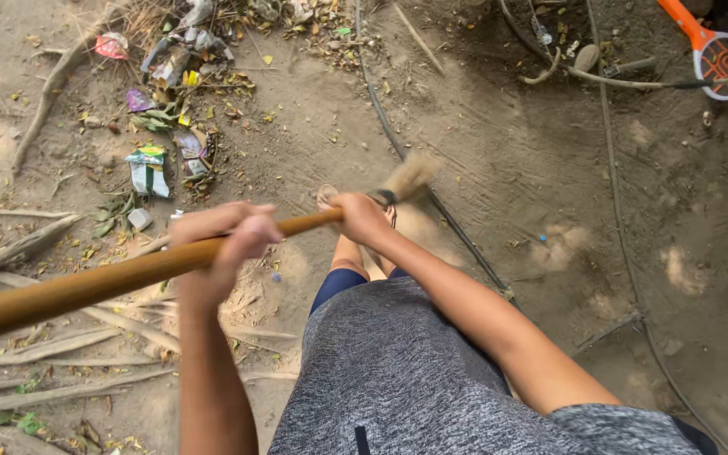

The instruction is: The person sweeps dirt, dry leaves, and debris across the ground using a broom.

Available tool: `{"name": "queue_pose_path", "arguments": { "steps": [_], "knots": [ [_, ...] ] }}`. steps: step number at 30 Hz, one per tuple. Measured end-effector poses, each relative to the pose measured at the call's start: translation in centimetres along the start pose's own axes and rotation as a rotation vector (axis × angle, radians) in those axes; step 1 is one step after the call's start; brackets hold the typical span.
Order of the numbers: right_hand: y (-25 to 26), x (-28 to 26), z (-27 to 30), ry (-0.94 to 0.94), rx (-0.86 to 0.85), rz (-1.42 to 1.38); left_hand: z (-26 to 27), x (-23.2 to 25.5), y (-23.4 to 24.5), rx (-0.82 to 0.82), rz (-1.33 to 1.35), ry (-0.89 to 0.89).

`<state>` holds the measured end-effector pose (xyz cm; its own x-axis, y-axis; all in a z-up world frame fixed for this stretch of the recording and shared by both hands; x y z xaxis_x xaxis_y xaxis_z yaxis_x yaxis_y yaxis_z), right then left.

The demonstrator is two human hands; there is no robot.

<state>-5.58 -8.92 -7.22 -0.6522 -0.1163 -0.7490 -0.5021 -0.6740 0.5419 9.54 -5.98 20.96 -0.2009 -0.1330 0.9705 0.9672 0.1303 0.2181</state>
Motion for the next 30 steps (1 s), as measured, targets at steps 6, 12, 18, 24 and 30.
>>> {"name": "queue_pose_path", "arguments": {
  "steps": [6,12,18,24,30],
  "knots": [
    [2.2,19.5,8.9,-0.411,-0.102,0.182,-2.1,-9.7,-15.0,-0.346,0.075,0.128],
    [-1.4,16.8,1.1,-0.081,-0.104,0.352,-1.0,-9.0,-11.7,-0.233,-0.093,0.135],
    [1.9,-5.7,-7.4,0.396,0.255,-0.102,-1.2,3.6,1.3,0.002,-0.139,-0.296],
    [1.9,-4.3,-4.0,0.037,0.051,0.019,-3.7,3.1,5.3,0.024,0.079,-0.180],
    [-2.3,20.8,7.7,-0.496,-0.104,0.131,-6.2,-13.5,-13.1,-0.529,0.222,0.148]
  ]
}}
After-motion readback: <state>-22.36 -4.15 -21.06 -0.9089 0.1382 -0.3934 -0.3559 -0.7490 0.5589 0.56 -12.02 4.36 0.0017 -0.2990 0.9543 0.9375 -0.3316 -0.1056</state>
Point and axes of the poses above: each hand's wrist, its own z-axis away from the middle knuckle, its own y-axis out of the back of the hand, x = y × z, the point moved 10 cm from there along -z, towards the middle knuckle, and after that the axes turned 1 degree about z, right-handed, at the moved point
